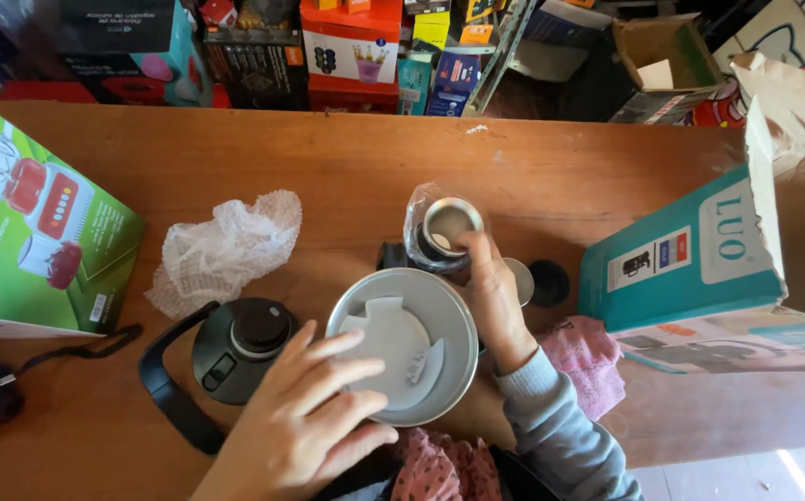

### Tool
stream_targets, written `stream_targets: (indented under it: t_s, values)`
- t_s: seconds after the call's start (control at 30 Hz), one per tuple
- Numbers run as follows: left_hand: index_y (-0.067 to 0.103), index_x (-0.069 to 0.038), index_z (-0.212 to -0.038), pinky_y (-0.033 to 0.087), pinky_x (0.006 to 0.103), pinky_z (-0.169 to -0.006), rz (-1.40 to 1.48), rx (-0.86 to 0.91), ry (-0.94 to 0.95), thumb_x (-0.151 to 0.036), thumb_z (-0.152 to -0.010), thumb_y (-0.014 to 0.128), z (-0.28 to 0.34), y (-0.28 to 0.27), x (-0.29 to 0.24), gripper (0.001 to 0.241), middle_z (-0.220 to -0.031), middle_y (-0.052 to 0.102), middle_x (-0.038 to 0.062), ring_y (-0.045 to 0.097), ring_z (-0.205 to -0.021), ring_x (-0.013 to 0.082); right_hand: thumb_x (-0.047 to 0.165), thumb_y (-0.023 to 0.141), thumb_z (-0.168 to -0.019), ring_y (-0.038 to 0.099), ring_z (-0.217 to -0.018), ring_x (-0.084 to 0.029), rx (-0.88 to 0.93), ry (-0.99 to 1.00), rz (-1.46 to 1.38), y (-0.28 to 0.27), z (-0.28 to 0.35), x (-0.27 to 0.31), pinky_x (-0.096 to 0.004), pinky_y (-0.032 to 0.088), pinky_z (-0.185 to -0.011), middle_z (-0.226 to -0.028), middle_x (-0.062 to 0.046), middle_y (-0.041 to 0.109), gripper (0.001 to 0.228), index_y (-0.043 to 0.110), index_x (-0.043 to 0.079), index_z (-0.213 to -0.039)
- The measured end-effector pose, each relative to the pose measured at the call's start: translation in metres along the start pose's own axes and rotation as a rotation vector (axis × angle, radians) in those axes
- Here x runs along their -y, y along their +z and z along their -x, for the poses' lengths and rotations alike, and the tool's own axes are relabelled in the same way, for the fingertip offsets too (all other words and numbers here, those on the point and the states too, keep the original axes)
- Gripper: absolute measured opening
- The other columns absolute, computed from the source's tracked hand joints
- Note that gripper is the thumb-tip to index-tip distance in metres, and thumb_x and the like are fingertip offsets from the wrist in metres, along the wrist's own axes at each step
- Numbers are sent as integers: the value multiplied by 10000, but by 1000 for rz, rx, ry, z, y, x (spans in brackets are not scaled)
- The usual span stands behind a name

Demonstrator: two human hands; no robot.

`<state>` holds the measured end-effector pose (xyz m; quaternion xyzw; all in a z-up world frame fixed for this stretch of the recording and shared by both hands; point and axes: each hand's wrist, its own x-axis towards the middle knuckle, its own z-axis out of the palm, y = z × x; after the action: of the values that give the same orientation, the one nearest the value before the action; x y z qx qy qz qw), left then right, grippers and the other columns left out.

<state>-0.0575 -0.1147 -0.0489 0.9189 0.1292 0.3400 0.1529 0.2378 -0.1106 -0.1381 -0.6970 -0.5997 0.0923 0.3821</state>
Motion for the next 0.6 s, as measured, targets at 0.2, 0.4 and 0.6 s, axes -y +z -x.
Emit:
stream_targets:
  t_s: [0.2,0.4,0.6]
  values:
    - [713,-151,-926,419,563,-1125,-24,-107,-85,-337,-865,834,6,-12,3,229,-1177,695,49,648,-1205,312,392,860,-738,660,-817,-289,15,82,9,8,3,-11,-417,502,-750,-1081,-129,654,714,441,161,-1268]
    - [729,-136,-927,460,536,-1101,-37,-139,-156,-280,-862,832,8,-21,0,188,-1151,705,40,676,-1162,270,377,952,-619,712,-823,-352,-152,270,-11,2,5,-12,-448,513,-703,-972,-146,697,783,434,149,-1160]
    - [722,-128,-952,471,523,-1112,-48,-165,-169,-241,-857,840,7,-27,-3,189,-1150,715,40,690,-1141,263,176,988,-624,522,-997,-270,-435,80,23,-51,10,12,-356,438,-886,-1166,-135,455,838,388,27,-1190]
